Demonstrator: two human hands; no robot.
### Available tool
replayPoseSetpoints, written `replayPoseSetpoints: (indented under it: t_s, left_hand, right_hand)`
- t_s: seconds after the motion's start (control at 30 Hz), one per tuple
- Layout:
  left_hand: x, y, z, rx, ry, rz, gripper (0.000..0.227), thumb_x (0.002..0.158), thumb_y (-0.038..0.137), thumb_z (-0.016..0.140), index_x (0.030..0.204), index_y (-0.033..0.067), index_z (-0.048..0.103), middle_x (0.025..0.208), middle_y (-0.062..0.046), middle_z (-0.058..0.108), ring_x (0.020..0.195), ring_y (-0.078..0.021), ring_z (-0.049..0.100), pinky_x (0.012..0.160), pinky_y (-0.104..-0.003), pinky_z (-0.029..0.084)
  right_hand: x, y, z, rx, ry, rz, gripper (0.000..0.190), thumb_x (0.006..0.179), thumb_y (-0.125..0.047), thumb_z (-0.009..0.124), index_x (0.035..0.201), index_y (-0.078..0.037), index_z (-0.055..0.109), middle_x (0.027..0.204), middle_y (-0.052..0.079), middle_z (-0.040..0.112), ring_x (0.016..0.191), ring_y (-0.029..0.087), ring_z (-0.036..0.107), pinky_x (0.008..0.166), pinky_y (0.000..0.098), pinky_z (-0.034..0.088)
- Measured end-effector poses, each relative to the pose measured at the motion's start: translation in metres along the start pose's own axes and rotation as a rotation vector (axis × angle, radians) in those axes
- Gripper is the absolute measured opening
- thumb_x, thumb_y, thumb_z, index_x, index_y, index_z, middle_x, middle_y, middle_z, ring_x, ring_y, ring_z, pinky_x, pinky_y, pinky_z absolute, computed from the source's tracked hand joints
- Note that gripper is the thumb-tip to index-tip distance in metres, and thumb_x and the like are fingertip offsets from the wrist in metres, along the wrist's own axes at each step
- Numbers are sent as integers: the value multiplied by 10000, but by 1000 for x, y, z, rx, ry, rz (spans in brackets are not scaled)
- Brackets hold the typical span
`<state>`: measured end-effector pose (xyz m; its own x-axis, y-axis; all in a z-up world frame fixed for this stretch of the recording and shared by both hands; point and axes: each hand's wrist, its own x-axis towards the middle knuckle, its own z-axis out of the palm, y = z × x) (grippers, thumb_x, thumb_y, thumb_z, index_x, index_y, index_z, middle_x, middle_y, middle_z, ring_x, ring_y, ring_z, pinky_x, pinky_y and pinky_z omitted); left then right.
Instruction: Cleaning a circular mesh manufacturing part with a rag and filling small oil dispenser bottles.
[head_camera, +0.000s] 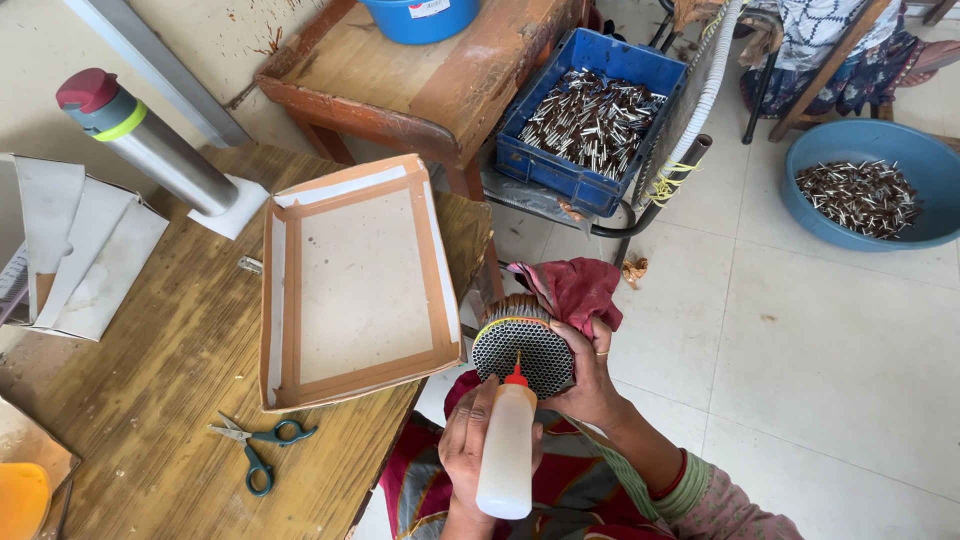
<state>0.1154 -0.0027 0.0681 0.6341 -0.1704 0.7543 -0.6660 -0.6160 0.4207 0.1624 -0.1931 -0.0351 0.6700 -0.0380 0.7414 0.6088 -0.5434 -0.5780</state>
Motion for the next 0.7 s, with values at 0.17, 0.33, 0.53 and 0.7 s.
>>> replayPoseSetpoints:
  t_s: [0.17, 0.33, 0.53, 0.7]
  left_hand:
    - [-4, -5, 5, 13, 2, 17, 556, 810, 299, 841, 1218, -30, 652, 1245, -141, 696, 1009, -308, 735, 881, -398, 632]
    - [-7, -6, 6, 12, 7, 33, 524, 828, 299, 840, 1202, -22, 661, 1254, -150, 699, 1039, -312, 731, 905, -394, 620]
    - [-74, -42, 28, -624, 73, -574, 644, 925, 398, 634, 1336, -86, 534, 1184, -232, 662, 1061, -309, 688, 906, -408, 572]
    - [-49, -38, 25, -1257, 316, -941, 625, 988, 442, 548, 1221, -136, 602, 898, -216, 700, 692, -276, 633, 843, -498, 570]
  right_hand:
    - [-2, 1, 3, 20, -11, 17, 1210, 510, -363, 1044, 1481, -84, 377, 1411, 152, 284, 1363, 314, 398, 1134, 400, 451]
    - [3, -4, 1, 1, -2, 25, 1195, 528, -357, 1049, 1486, -86, 388, 1405, 152, 282, 1351, 310, 409, 1133, 398, 449]
    - [26, -18, -11, -35, 93, 104, 1238, 478, -357, 1038, 1470, -41, 370, 1425, 146, 327, 1356, 329, 361, 1151, 441, 359]
    - [30, -8, -15, 83, 169, 148, 1248, 549, -320, 1024, 1536, -46, 310, 1447, 158, 262, 1402, 311, 377, 1206, 444, 362]
